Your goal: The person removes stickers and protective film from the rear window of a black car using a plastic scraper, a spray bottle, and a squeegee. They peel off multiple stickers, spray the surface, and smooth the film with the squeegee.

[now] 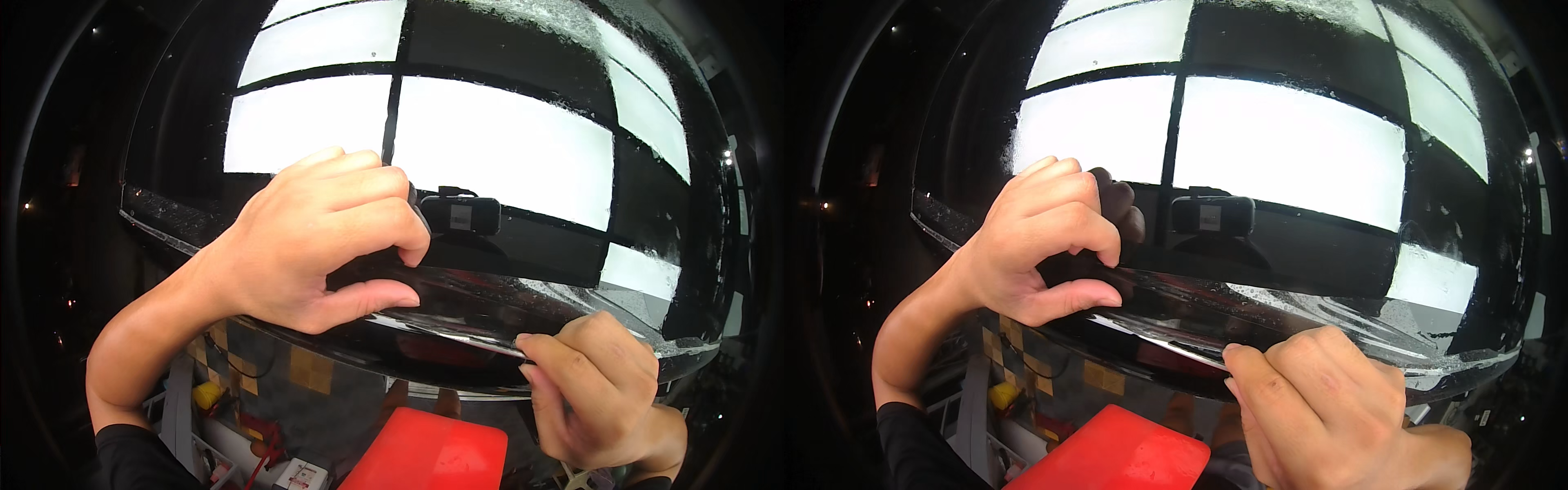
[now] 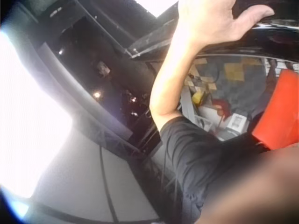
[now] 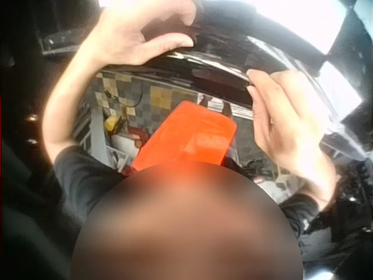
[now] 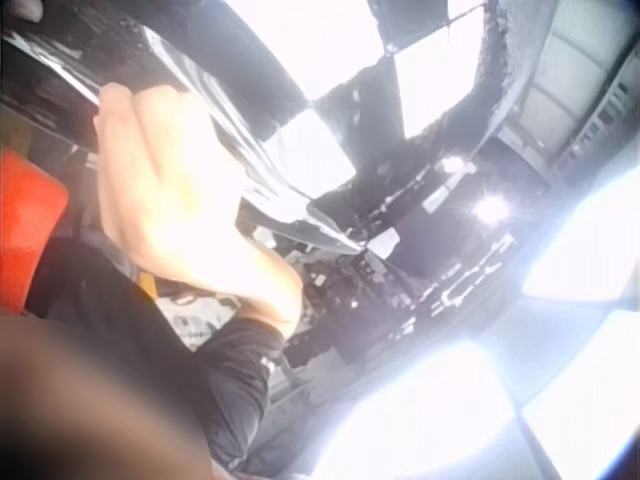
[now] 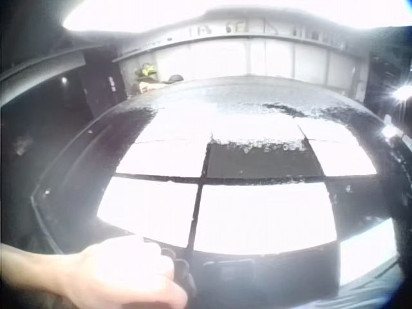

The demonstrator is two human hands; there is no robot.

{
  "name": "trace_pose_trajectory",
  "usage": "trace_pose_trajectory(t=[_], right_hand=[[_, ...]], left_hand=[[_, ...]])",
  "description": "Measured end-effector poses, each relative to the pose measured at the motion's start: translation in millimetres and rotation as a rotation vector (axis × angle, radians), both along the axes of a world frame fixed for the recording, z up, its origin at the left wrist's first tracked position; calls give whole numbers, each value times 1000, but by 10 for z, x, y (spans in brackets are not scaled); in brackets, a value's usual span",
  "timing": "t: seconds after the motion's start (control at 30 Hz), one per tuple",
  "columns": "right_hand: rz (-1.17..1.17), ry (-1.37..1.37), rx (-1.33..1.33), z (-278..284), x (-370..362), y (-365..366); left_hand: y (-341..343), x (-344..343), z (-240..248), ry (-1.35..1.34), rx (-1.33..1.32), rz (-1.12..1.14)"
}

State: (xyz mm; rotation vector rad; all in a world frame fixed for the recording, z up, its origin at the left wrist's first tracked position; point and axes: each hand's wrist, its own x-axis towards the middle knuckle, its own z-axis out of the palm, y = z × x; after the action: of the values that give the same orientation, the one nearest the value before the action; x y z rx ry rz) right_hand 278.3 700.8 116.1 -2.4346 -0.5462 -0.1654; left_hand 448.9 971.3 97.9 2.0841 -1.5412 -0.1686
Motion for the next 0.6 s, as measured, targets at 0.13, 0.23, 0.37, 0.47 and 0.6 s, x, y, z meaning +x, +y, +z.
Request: trace_pose_trajectory(t=[0.13,0.23,0.37,0.47,0.6], right_hand=[[-8,-3,-8,8,-5,7],[-8,-2,-4,-7,-2,4],[9,-3,-14,-12,14,2],[21,-3,-38,17,27,12],[23,-17,-71,83,50,44]], left_hand=[[8,0,-4,-6,1,0],[4,4,-9,-10,-7,-2],[11,5,-18,-16,-5,0],[16,6,-29,-29,-8,-1],[7,-4,-33,-22,-9,4]])
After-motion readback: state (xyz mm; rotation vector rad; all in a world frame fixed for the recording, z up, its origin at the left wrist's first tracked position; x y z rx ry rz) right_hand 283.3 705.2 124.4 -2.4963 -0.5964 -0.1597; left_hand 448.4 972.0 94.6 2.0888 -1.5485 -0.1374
